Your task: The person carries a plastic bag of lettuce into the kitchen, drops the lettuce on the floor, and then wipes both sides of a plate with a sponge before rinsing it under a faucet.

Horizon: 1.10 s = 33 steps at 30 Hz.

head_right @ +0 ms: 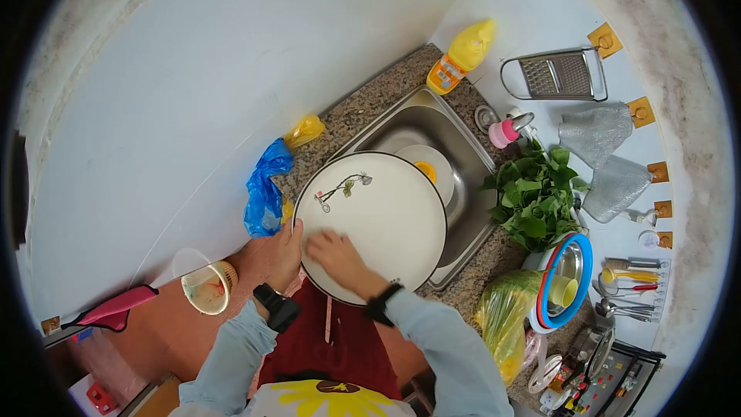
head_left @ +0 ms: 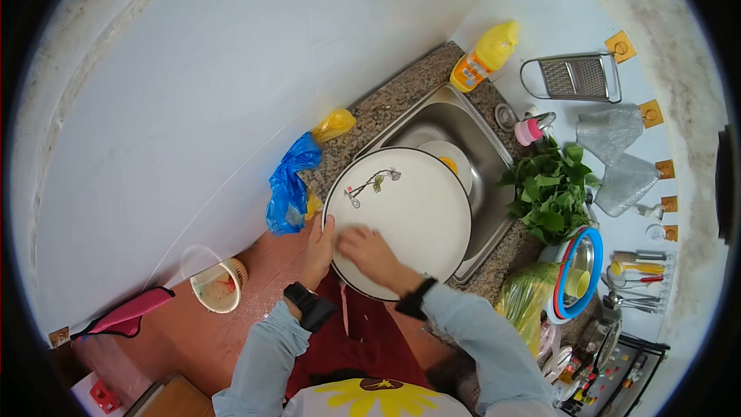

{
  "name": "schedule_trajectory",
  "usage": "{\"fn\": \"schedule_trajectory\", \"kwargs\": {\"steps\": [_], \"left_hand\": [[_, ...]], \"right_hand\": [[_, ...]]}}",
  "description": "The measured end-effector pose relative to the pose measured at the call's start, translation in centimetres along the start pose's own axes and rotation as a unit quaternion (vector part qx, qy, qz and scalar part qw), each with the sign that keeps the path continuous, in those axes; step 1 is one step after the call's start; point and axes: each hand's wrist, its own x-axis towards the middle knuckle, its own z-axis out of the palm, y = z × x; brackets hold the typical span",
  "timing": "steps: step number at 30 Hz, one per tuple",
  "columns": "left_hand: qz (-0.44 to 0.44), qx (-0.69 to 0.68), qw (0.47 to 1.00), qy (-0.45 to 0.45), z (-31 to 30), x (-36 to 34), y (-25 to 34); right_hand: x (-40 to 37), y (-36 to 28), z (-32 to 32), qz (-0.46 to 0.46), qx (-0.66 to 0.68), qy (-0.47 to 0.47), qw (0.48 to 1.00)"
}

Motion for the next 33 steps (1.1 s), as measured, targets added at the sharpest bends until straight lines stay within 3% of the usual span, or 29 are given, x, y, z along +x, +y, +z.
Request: {"fn": "schedule_trajectory", "kwargs": {"steps": [2, 4, 6, 9, 11, 13, 15, 17, 20, 24, 26, 30, 33], "left_hand": [[0.042, 0.049, 0.998, 0.006, 0.0, -0.1, 0.1], [0.017, 0.062, 0.998, 0.008, 0.0, -0.4, 0.6], [-0.007, 0.070, 0.998, 0.005, 0.0, -0.4, 0.9], [0.048, 0.086, 0.995, 0.013, 0.5, -0.1, 0.7], [0.026, 0.066, 0.997, 0.022, 0.4, 0.0, 0.4], [0.036, 0.068, 0.997, 0.018, 0.2, 0.4, -0.1], [0.040, 0.074, 0.996, 0.011, 0.0, 0.2, -0.2], [0.044, 0.108, 0.993, 0.008, 0.0, 0.0, 0.7], [0.034, 0.082, 0.996, 0.006, -0.1, 0.1, 0.2], [0.021, 0.065, 0.998, 0.002, -0.9, 0.9, -1.8], [0.056, 0.142, 0.988, 0.035, -0.5, 0.5, -0.8], [0.040, 0.111, 0.993, 0.005, 0.4, -0.2, 1.5], [0.056, 0.112, 0.992, -0.014, 0.2, -0.1, 0.8]], "right_hand": [[4.3, 3.6, 0.5, 0.011, -0.026, 0.068, 0.997], [7.0, 7.5, -0.5, 0.055, -0.021, 0.142, 0.988], [6.0, 10.4, -2.9, 0.134, -0.031, 0.195, 0.971], [1.8, 13.7, -4.9, 0.242, -0.096, 0.250, 0.933], [1.2, 13.1, -4.1, 0.235, -0.094, 0.254, 0.933], [1.9, 11.9, -1.9, 0.125, -0.025, 0.231, 0.965], [2.2, 6.6, -1.2, 0.085, 0.033, 0.121, 0.988], [1.5, 2.7, -0.4, 0.032, 0.025, 0.068, 0.997], [1.5, 2.1, -0.3, -0.037, -0.013, 0.075, 0.996], [5.0, 8.4, -2.2, 0.064, -0.019, 0.129, 0.989], [4.5, 11.4, -4.1, 0.108, -0.049, 0.163, 0.979], [-2.5, 14.7, -6.7, 0.161, -0.070, 0.177, 0.968], [-7.9, 11.8, -8.3, 0.212, -0.049, 0.135, 0.967]]}}
